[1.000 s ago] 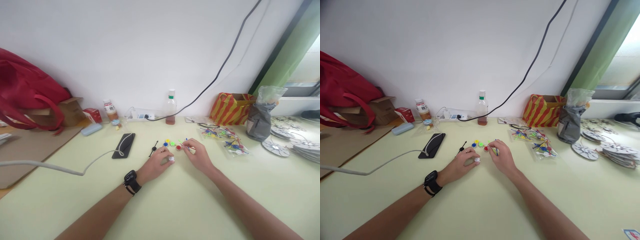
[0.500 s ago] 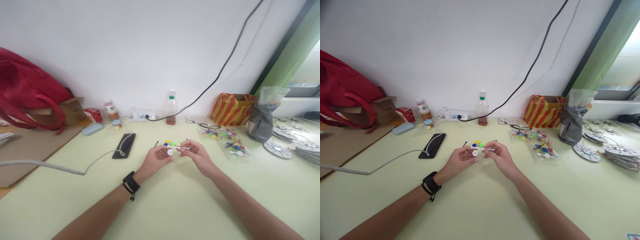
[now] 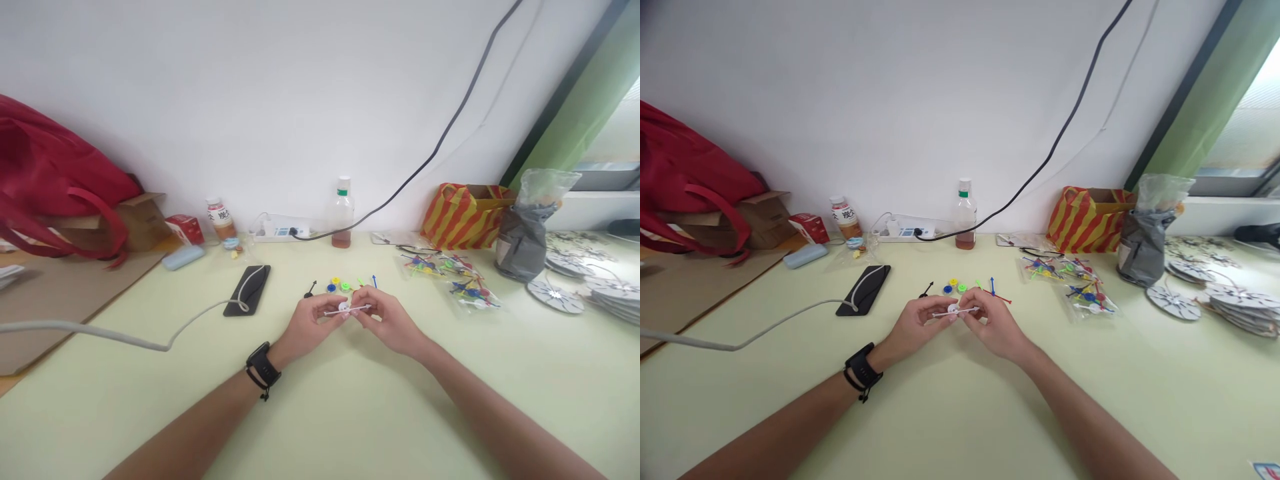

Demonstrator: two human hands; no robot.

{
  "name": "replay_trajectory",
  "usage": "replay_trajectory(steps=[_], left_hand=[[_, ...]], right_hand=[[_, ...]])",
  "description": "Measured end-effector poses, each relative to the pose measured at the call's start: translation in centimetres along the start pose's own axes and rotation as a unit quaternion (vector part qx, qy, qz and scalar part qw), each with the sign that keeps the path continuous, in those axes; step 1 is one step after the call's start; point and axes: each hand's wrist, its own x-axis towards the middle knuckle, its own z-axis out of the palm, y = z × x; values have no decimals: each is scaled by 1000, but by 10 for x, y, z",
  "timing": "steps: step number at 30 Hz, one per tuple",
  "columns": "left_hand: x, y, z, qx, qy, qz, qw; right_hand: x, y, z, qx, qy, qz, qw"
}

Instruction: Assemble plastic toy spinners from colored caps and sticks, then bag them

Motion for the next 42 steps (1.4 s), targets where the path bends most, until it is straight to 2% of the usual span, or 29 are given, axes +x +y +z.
replay_trajectory(steps=[6, 9, 12, 14, 17, 19, 21, 27, 32, 38, 42], left_hand=[[-2, 8, -1, 63, -29, 47, 997], [-3, 7, -3, 91, -28, 61, 994], [-3, 4, -3, 126, -11, 60, 990], [-3, 2, -3, 109, 8, 49, 993], [-2, 0, -3, 9, 46, 32, 998], [0, 0, -3, -40, 63, 26, 997], [1, 1, -4, -43, 67, 26, 997], [-1, -2, -5, 49, 50, 62, 996], [-1, -4, -6, 98, 20, 63, 993], [-1, 3, -4, 50, 22, 49, 997], [-1, 8, -3, -42, -15, 29, 999]], right_hand=[[-3, 4, 0, -41, -21, -17, 999], [-2, 4, 0, -38, 0, -1, 999], [0, 0, -2, 12, 22, 7, 1000], [1, -3, -4, 56, 25, 11, 998], [1, -3, -7, 56, 21, 36, 998], [0, 0, -7, 48, -19, 58, 997], [0, 3, -6, 58, -58, 68, 994], [4, 4, -6, 88, -2, 61, 994], [5, -1, -7, 105, 2, 59, 993], [5, -5, -8, 109, 18, 57, 992], [5, -6, -8, 114, 31, 59, 991]])
